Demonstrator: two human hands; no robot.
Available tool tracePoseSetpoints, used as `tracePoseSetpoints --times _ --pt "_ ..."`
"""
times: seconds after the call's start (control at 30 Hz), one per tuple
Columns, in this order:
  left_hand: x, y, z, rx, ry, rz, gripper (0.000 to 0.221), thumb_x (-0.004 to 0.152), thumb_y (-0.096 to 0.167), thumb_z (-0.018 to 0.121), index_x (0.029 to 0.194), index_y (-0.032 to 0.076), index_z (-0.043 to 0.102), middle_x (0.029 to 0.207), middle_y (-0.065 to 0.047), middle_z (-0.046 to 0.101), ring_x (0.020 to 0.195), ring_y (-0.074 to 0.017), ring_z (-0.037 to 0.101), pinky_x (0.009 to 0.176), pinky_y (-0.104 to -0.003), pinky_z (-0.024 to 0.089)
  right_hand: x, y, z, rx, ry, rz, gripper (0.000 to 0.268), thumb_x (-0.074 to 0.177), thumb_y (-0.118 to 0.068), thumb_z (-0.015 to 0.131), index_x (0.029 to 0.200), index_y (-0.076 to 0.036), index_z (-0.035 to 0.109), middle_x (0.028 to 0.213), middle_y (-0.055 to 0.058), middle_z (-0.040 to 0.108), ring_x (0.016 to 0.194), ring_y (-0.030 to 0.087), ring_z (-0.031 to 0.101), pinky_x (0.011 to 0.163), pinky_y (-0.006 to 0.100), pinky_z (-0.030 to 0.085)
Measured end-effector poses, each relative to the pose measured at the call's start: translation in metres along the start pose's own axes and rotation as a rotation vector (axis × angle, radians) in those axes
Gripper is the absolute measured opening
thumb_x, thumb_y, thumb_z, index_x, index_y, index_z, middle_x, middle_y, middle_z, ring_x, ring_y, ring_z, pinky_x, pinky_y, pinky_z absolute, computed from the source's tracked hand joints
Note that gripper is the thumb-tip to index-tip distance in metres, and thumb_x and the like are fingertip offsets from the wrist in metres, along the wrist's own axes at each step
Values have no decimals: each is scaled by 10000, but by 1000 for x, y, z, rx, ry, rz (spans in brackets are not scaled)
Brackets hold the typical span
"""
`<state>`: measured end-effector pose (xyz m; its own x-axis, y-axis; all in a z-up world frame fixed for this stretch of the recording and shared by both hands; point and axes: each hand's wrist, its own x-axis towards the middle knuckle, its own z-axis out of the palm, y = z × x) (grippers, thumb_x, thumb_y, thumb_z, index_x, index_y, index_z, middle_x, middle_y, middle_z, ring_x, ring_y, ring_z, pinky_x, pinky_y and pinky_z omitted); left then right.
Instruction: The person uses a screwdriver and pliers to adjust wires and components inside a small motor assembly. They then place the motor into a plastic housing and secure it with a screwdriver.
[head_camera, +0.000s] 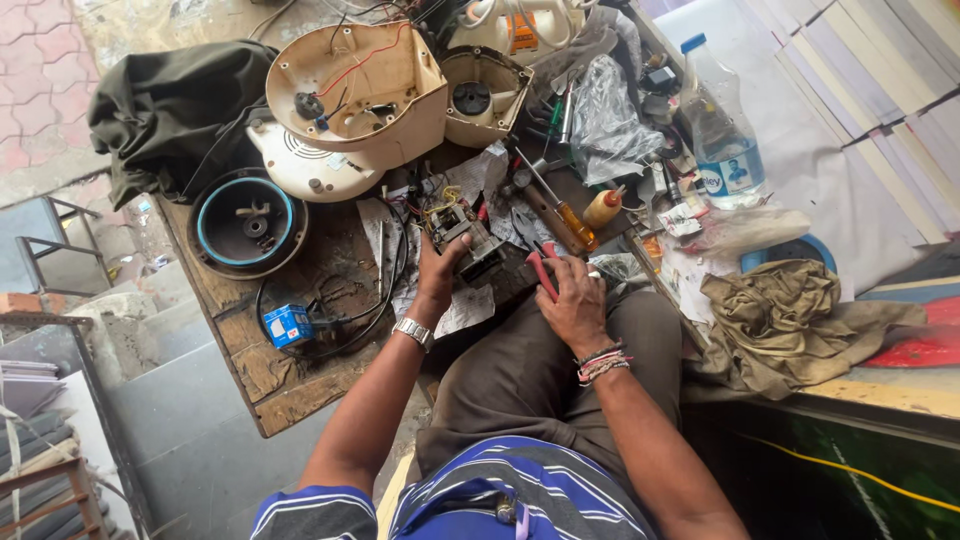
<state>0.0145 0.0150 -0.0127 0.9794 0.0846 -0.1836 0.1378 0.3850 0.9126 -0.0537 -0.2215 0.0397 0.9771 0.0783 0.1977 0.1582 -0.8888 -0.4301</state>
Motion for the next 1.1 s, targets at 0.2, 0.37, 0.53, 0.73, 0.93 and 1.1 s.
tracePoseSetpoints --times 0.2,0.37,0.53,0.73,0.93,1.1 --pt "-4 4 1 -43 -3 -30 957 728 415 839 1459 14 368 1333 -164 578 1209 -262 600 1054 -391 497 18 2 3 97 226 58 446 923 -194 712 1339 -107 577 1304 151 611 1218 364 581 1030 519 437" --pt "-5 3 3 -31 4 9 919 748 387 839 1464 34 383 1326 -153 578 1190 -247 596 1050 -376 492 61 2 15 -122 232 101 504 848 -177 762 1324 -107 614 1326 201 608 1206 375 568 991 530 421" --pt "-7 2 2 -2 2 8 935 750 370 837 1488 47 364 1333 -132 578 1205 -238 596 1058 -373 488 106 -3 36 -222 332 -60 379 871 -155 790 1231 -159 671 1351 174 612 1233 337 600 1054 446 458" --pt "-9 3 1 -27 -35 10 955 738 365 830 1507 60 353 1355 -132 580 1237 -249 589 1081 -379 472 181 -19 60 165 115 -9 494 883 -133 798 1347 -114 628 1291 164 635 1141 323 632 969 406 544" --pt "-11 0 1 4 -9 49 923 751 371 834 1497 56 391 1348 -119 579 1239 -243 569 1086 -375 451 224 -18 63 107 163 -120 514 831 -107 800 1320 -122 644 1216 204 665 1085 399 638 945 454 518" --pt "-12 -5 -4 -20 -23 37 919 746 383 841 1480 54 397 1338 -113 581 1237 -237 568 1085 -376 453 241 -11 81 142 123 -67 373 876 -52 756 1238 -91 674 1080 182 728 1027 387 668 920 471 509"
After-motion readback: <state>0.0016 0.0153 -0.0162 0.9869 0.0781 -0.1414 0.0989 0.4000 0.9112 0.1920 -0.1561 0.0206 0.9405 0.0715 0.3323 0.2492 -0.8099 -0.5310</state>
